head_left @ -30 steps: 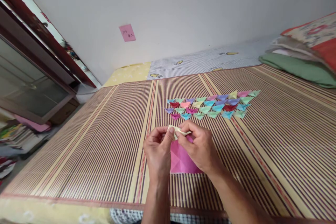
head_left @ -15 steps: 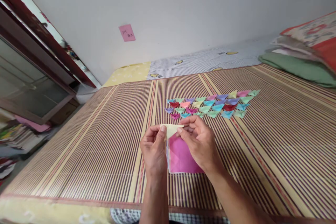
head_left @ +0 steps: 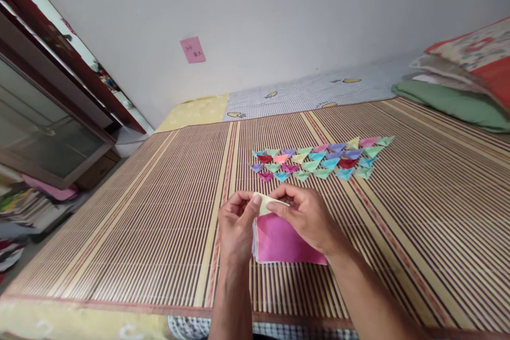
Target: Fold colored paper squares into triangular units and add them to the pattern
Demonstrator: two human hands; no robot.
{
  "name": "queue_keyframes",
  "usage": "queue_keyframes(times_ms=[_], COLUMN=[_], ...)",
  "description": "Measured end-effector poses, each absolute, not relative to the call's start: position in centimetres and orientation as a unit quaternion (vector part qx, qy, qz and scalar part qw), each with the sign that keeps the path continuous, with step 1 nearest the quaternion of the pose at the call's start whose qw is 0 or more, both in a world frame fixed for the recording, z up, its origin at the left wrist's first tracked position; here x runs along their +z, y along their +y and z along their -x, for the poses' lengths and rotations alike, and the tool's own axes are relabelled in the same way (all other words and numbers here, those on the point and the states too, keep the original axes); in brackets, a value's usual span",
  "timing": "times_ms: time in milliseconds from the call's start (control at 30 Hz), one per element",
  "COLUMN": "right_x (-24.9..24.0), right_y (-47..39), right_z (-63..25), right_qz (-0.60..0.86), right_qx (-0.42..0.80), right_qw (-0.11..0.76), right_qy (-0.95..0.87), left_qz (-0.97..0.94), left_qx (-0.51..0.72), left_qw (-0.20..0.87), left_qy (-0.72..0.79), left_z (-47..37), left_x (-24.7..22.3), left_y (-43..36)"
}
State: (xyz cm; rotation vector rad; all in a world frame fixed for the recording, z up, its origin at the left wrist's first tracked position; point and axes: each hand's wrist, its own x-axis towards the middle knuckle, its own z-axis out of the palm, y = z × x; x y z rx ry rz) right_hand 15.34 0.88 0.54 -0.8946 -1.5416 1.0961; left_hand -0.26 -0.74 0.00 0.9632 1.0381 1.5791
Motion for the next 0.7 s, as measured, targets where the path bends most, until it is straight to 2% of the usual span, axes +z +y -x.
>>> queue_keyframes(times_ms=[233,433,700], right_x=[0.8,0.6,-0.2], right_y=[0.8,0.6,0.6], right_z=[-15.8,-15.1,-14.2], right_qz=[0.352,0.361,0.411], right_qx=[0.504,0.453,0.397], right_qw=[0.455,0.502,0.576], right_qy=[-0.644,-0.642,-0.585], left_qz=[-0.427,-0.443,-0.337], left_qx=[0.607,0.611,0.665], left_qw=[0.517,0.493,0.519], left_qy=[0.427,0.432,0.418], left_z=[0.4,0.1,-0.9], left_x=[0.0,0.2,-0.1], left_y=[-1.0,-0.9,-0.6])
